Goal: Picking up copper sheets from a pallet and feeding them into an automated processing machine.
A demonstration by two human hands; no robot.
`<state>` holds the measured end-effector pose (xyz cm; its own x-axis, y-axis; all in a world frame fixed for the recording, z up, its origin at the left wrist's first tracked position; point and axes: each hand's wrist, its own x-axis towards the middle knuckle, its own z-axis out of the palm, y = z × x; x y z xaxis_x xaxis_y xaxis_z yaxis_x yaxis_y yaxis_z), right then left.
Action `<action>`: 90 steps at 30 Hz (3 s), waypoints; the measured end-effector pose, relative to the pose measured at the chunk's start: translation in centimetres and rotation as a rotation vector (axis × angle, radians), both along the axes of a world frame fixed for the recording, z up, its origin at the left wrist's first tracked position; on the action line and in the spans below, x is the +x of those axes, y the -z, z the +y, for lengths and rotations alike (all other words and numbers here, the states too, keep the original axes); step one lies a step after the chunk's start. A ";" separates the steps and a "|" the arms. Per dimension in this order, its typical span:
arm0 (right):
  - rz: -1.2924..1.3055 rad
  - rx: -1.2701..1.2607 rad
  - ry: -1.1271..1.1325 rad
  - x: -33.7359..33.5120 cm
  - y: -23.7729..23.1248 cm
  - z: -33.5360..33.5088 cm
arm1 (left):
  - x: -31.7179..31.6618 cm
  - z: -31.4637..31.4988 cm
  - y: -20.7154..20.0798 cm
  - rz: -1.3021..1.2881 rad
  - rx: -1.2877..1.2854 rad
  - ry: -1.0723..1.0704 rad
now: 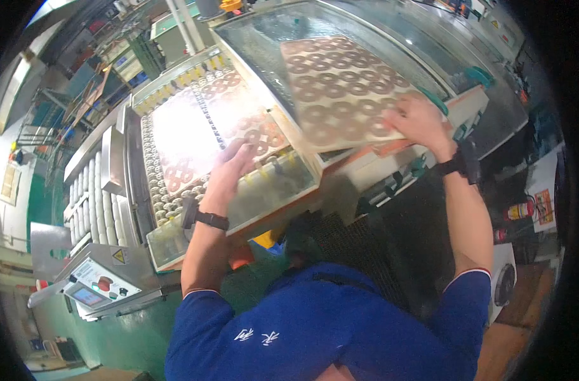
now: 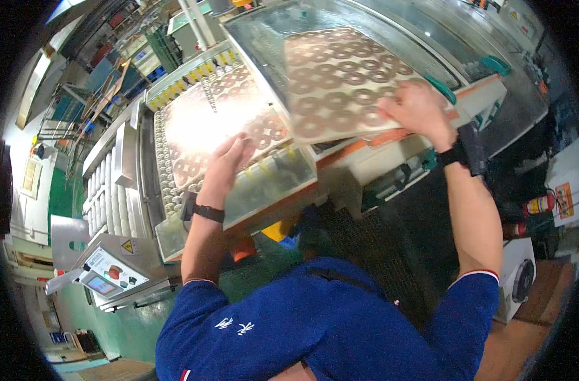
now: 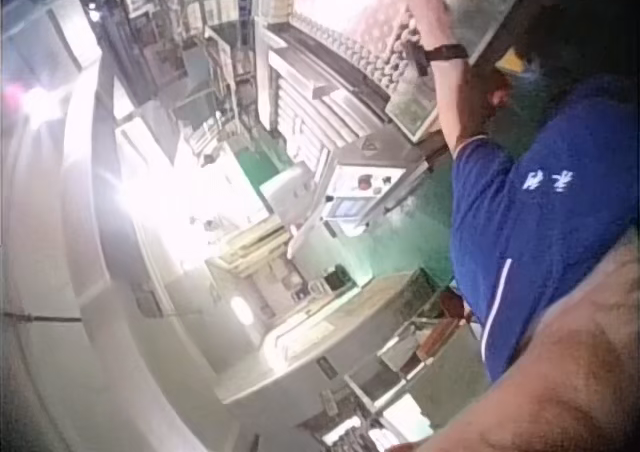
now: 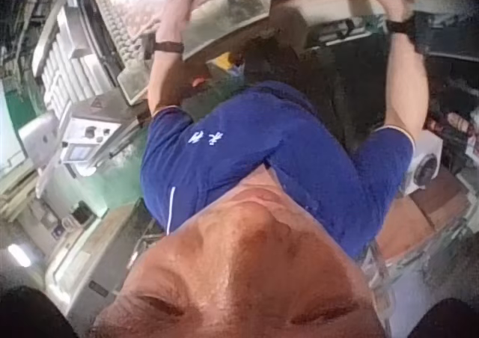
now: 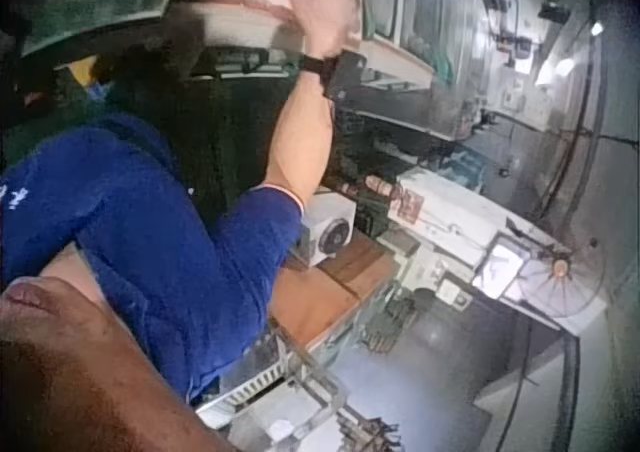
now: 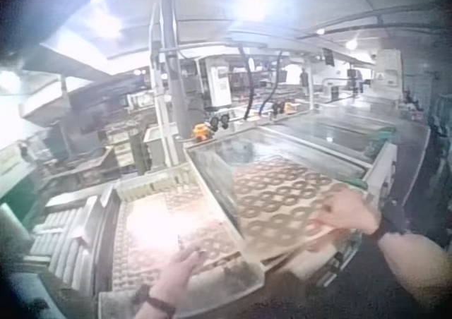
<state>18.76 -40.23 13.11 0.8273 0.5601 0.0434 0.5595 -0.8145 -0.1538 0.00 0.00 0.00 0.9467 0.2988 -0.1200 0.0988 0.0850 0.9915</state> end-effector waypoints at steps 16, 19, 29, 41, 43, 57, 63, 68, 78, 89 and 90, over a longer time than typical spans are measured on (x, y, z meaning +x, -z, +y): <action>-0.269 0.169 -0.078 0.7 1.3 -8.5 | 1.2 -8.3 -5.2 -0.278 -0.732 0.039; -0.212 0.231 -0.055 1.7 1.1 -9.1 | 1.0 -9.2 -5.4 -0.280 -0.707 0.018; -0.216 0.036 0.457 5.9 -0.5 -9.0 | 0.8 -12.9 -5.8 -0.145 -0.783 0.019; -0.061 0.083 0.420 3.9 -1.8 -5.2 | 0.1 -11.3 -5.1 -0.211 -0.776 -0.015; -0.148 0.081 0.414 4.4 -1.3 -5.5 | 0.0 -11.5 -5.7 -0.210 -0.760 0.013; -0.043 0.100 0.408 4.2 -0.8 -5.6 | -0.7 -8.8 -5.2 -0.111 -0.668 0.064; -0.073 0.178 0.407 5.8 1.4 -7.5 | 2.2 3.0 0.1 0.145 0.443 -0.245; -0.171 0.122 0.390 4.9 0.5 -5.8 | 1.1 17.1 10.9 0.445 1.072 -0.269; -0.135 0.106 0.422 5.4 1.1 -6.7 | 1.2 17.1 12.3 0.437 1.307 -0.247; -0.034 0.174 0.468 4.9 1.0 -6.6 | 3.3 5.4 5.0 0.038 0.549 -0.119; -0.062 0.170 0.460 5.0 1.2 -6.6 | 3.0 3.0 3.3 0.021 0.271 -0.069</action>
<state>23.72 -46.87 11.95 0.9801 0.1176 0.1598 0.1597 -0.9456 -0.2835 2.99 2.98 -3.25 0.9212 0.3862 -0.0466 0.1230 -0.1755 0.9768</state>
